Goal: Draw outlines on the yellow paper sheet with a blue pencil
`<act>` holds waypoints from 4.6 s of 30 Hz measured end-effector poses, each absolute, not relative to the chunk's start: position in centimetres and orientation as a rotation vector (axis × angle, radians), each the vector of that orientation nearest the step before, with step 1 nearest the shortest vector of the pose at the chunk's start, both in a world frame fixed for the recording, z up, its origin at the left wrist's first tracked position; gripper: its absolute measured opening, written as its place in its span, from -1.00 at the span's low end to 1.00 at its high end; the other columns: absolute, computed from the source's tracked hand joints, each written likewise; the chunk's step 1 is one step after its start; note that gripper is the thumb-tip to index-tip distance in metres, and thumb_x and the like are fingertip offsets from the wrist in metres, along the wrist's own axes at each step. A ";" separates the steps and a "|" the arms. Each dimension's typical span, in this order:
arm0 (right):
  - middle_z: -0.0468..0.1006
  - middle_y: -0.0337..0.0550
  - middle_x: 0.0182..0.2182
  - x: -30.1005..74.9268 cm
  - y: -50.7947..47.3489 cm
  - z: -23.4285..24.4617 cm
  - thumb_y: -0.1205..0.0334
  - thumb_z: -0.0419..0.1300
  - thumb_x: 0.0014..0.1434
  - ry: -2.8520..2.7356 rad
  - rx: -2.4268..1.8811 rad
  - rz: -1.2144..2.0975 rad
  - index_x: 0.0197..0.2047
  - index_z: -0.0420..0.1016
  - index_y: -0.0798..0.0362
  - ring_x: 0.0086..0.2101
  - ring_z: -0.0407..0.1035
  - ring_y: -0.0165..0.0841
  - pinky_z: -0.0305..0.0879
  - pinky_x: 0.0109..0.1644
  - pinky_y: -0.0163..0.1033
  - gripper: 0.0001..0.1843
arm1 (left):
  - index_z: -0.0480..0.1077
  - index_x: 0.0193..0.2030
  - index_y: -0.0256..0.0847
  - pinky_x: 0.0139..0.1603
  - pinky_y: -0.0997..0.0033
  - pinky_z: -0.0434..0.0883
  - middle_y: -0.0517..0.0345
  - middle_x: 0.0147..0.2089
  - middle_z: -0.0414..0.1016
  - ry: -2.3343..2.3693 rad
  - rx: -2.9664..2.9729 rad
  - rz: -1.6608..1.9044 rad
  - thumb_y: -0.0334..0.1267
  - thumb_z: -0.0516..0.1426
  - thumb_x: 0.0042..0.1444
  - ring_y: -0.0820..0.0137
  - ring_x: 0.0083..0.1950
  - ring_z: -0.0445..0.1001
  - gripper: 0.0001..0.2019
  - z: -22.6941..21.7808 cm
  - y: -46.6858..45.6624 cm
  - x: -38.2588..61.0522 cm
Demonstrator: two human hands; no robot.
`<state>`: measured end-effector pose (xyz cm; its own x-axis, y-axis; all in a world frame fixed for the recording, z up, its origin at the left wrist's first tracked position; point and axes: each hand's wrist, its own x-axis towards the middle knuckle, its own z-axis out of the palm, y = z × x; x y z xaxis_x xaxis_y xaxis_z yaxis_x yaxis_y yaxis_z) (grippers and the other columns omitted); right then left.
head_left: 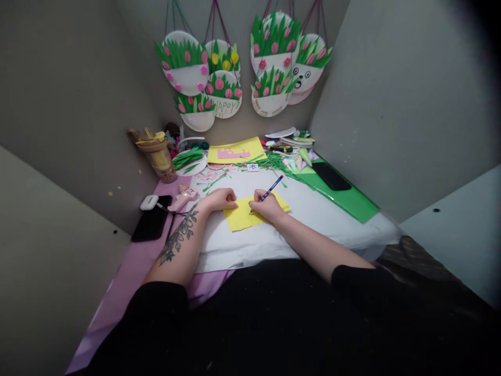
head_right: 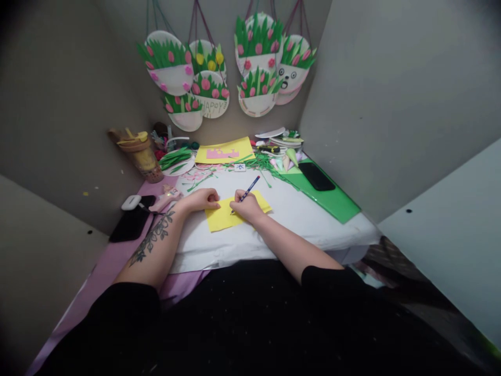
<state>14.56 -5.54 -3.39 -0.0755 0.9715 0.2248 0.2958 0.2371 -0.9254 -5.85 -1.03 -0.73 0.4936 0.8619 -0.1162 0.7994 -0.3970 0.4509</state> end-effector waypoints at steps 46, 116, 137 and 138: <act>0.09 -0.39 -0.69 14.7 -5.1 -3.6 0.27 0.11 -0.18 -1.576 -1.238 0.859 -0.64 0.12 0.03 -0.58 0.03 -0.49 -0.05 -0.52 -0.34 -0.82 | 0.41 -0.23 -0.19 -0.40 0.48 0.25 0.17 -0.33 0.48 1.361 2.296 0.204 -0.02 0.18 -0.11 0.39 -0.35 0.41 -0.65 -0.8 -1.0 -5.9; 0.12 -0.41 -0.70 14.8 -2.5 -4.0 0.26 0.15 -0.19 -1.545 -1.180 0.927 -0.63 0.13 0.04 -0.60 0.01 -0.52 -0.04 -0.53 -0.36 -0.79 | 0.41 -0.21 -0.19 -0.39 0.48 0.25 0.19 -0.32 0.48 1.373 2.307 0.165 -0.04 0.19 -0.08 0.41 -0.34 0.41 -0.67 -0.4 -1.3 -5.8; 0.10 -0.40 -0.70 14.6 -3.2 -3.4 0.28 0.14 -0.22 -1.593 -1.186 0.942 -0.65 0.10 0.04 -0.60 0.00 -0.52 -0.07 -0.54 -0.36 -0.79 | 0.41 -0.22 -0.20 -0.40 0.48 0.24 0.18 -0.32 0.48 1.377 2.314 0.168 -0.03 0.18 -0.09 0.40 -0.34 0.40 -0.66 -0.3 -1.3 -5.7; 0.10 -0.40 -0.70 14.6 -3.2 -3.3 0.28 0.14 -0.22 -1.591 -1.190 0.939 -0.65 0.10 0.04 -0.60 0.00 -0.52 -0.07 -0.54 -0.36 -0.79 | 0.41 -0.23 -0.20 -0.40 0.48 0.24 0.18 -0.33 0.48 1.374 2.317 0.169 -0.03 0.17 -0.09 0.40 -0.34 0.40 -0.67 -0.3 -1.3 -5.7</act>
